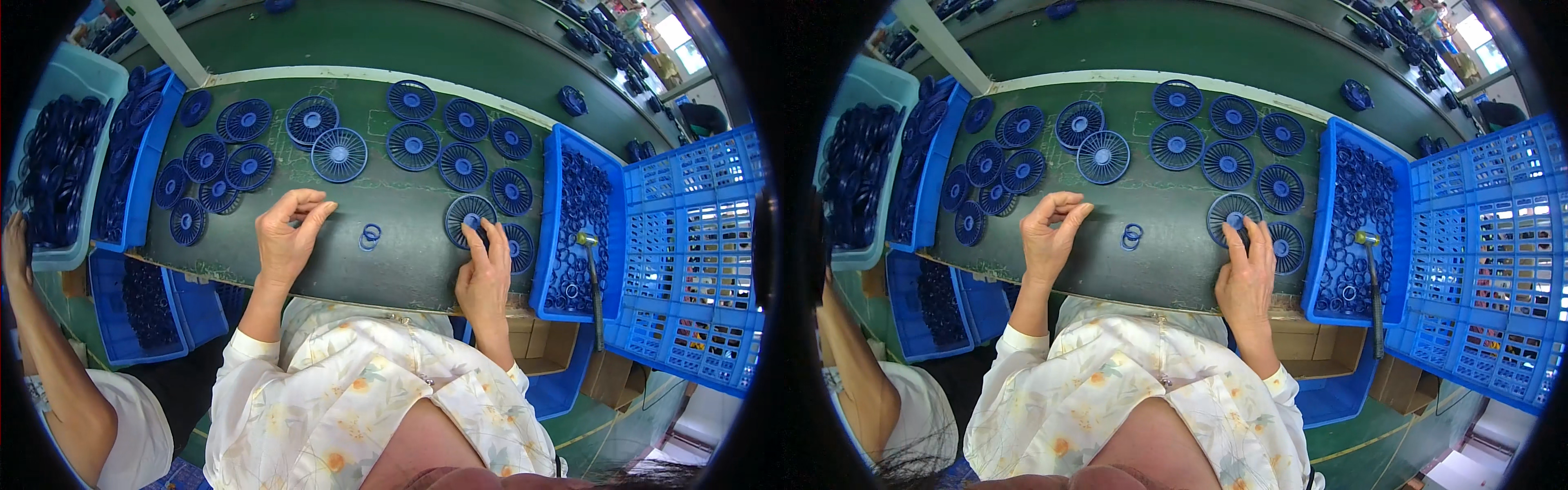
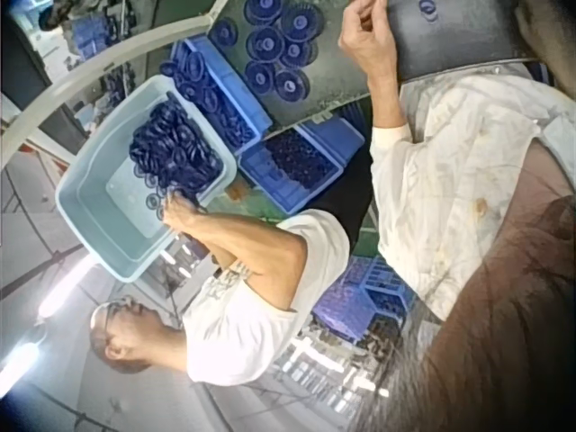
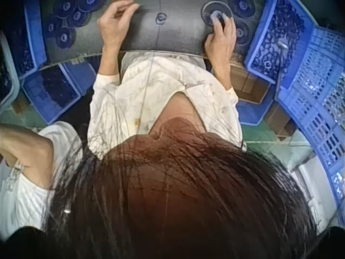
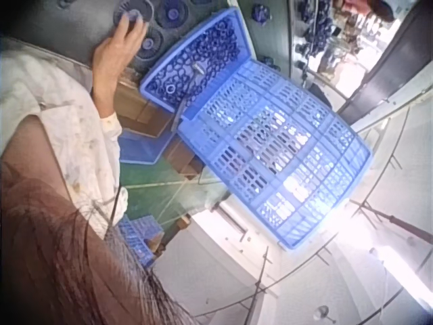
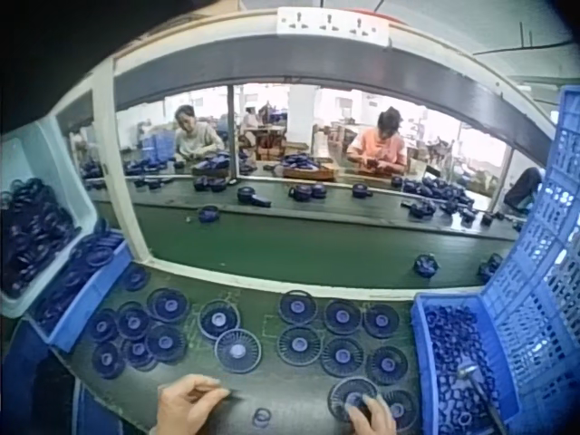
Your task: Assembling blue plastic fan guard components at an industrial assembly line using a small hammer to tap parts into place.
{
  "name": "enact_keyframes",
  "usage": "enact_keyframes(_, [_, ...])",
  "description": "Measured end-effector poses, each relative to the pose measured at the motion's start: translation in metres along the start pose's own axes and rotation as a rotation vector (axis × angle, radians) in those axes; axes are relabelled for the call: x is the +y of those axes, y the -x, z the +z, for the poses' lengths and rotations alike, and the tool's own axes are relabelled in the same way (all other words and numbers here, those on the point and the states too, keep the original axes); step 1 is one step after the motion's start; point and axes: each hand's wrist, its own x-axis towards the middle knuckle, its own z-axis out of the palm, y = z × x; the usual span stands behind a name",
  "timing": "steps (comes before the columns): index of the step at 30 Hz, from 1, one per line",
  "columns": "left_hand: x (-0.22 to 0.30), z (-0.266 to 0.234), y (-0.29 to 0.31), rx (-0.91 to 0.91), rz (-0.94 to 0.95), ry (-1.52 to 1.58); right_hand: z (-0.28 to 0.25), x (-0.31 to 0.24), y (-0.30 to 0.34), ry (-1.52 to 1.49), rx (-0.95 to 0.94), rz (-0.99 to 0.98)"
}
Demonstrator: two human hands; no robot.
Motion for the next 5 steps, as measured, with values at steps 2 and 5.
enact_keyframes(2, [-0.008,-0.008,-0.004,0.023,-0.004,-0.104,0.001,-0.02,-0.01,-0.223,-0.008,-0.018])
enact_keyframes(5, [0.0,-0.009,-0.026,-0.023,0.222,-0.376,0.031,-0.041,-0.023,-0.527,-0.172,-0.123])
